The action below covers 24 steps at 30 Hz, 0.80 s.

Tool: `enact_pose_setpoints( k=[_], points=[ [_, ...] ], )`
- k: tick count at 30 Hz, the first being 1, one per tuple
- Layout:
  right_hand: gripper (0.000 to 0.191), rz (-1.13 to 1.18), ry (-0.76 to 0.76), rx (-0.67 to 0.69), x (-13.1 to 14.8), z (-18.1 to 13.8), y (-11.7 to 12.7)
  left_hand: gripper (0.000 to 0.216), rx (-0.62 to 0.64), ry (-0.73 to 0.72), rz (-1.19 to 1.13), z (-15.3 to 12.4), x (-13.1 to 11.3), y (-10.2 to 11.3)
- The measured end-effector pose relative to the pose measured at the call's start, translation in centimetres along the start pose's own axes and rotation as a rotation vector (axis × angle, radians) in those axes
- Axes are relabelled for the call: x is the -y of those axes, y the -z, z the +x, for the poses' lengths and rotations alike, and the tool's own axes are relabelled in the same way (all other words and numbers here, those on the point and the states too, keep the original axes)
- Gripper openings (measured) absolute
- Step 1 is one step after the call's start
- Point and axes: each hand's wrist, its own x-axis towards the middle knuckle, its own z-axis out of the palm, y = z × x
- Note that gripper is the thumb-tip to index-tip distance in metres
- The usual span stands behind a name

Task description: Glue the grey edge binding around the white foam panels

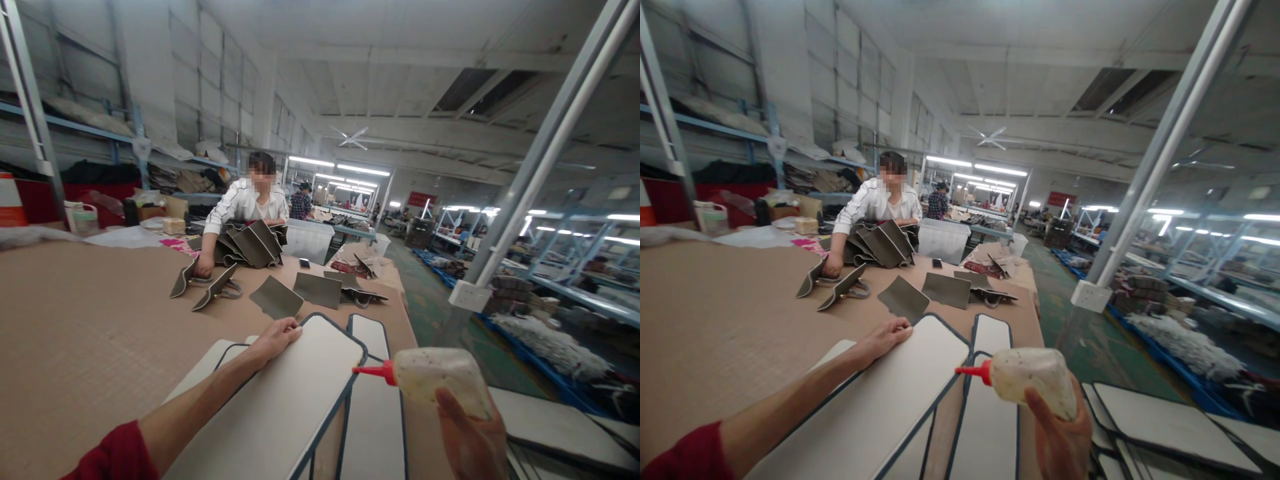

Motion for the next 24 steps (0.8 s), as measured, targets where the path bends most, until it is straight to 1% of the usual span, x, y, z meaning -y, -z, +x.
enact_pose_setpoints(
  k=[4,11,16,19,22,24],
  points=[
    [0.064,-0.001,0.022,0.028,-0.1,-0.2,0.1,0.039,-0.005,0.003,-0.016,-0.3,-0.5,-0.2],
    [0.071,-0.010,-0.025,0.031,-0.2,-0.6,0.2,0.043,-0.021,0.008,-0.048,0.5,-0.4,-0.6],
    [0.069,-0.040,-0.057,0.052,0.0,-1.1,0.3,0.038,-0.009,0.010,-0.004,0.6,-1.1,-0.7],
    [0.066,-0.045,-0.047,0.056,-0.2,-1.3,0.6,0.034,0.000,0.020,0.017,0.7,-1.4,-0.8],
    [0.067,-0.046,-0.035,0.073,-0.2,-1.5,0.8,0.032,-0.007,0.035,0.017,1.0,-1.4,-0.9],
    [0.069,-0.057,-0.063,0.073,-0.1,-1.8,0.9,0.031,-0.006,0.042,0.010,1.4,-1.2,-1.1]
  ],
)
